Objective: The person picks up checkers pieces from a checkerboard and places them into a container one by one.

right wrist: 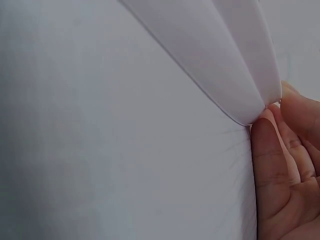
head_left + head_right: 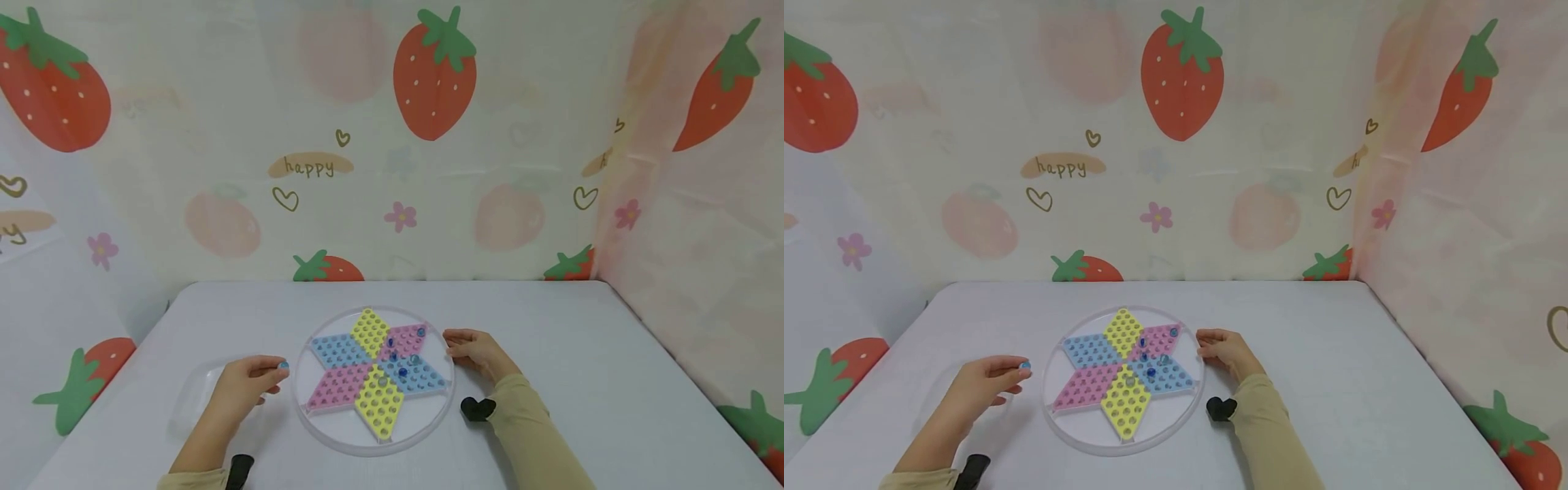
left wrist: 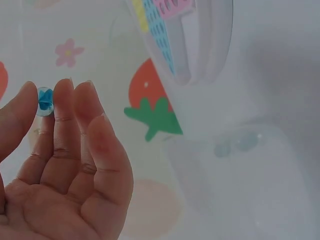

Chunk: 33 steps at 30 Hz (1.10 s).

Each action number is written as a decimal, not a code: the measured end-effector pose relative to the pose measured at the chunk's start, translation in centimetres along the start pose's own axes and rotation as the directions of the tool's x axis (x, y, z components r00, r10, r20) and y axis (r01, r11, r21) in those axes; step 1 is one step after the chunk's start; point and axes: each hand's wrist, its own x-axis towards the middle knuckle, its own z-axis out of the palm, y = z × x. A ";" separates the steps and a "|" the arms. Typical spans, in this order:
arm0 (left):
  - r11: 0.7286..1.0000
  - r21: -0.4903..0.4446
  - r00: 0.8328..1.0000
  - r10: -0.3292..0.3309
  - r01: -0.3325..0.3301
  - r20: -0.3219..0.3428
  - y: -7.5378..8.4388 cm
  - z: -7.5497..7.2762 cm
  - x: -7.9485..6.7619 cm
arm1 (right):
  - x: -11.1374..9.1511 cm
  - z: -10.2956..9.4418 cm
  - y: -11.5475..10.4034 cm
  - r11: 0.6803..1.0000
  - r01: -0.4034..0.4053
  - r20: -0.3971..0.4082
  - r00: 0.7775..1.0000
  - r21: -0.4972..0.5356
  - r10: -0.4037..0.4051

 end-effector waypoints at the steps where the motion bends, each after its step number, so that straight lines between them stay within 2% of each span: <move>1: 1.000 0.002 1.000 -0.001 0.001 -0.008 0.0 -0.2 0.0 | 0.0 0.0 0.0 1.000 0.000 -0.001 1.000 0.002 0.000; 10: 1.000 0.023 0.996 -0.017 0.019 -0.085 -0.8 -1.9 0.0 | -0.3 -0.1 0.2 1.000 -0.008 -0.003 1.000 -0.001 0.008; 20: 0.996 0.004 0.987 -0.093 0.094 -0.132 -2.3 -3.7 0.6 | -0.1 0.2 -0.1 1.000 -0.001 0.002 1.000 0.004 0.001; 27: 0.994 -0.006 0.972 -0.108 0.109 -0.207 -3.3 -4.1 1.2 | 0.1 0.3 0.0 1.000 -0.002 -0.017 1.000 0.019 0.003; 33: 0.992 -0.028 0.967 -0.129 0.125 -0.221 -3.9 -4.1 1.8 | 0.1 0.1 0.0 1.000 0.006 -0.010 1.000 0.012 -0.006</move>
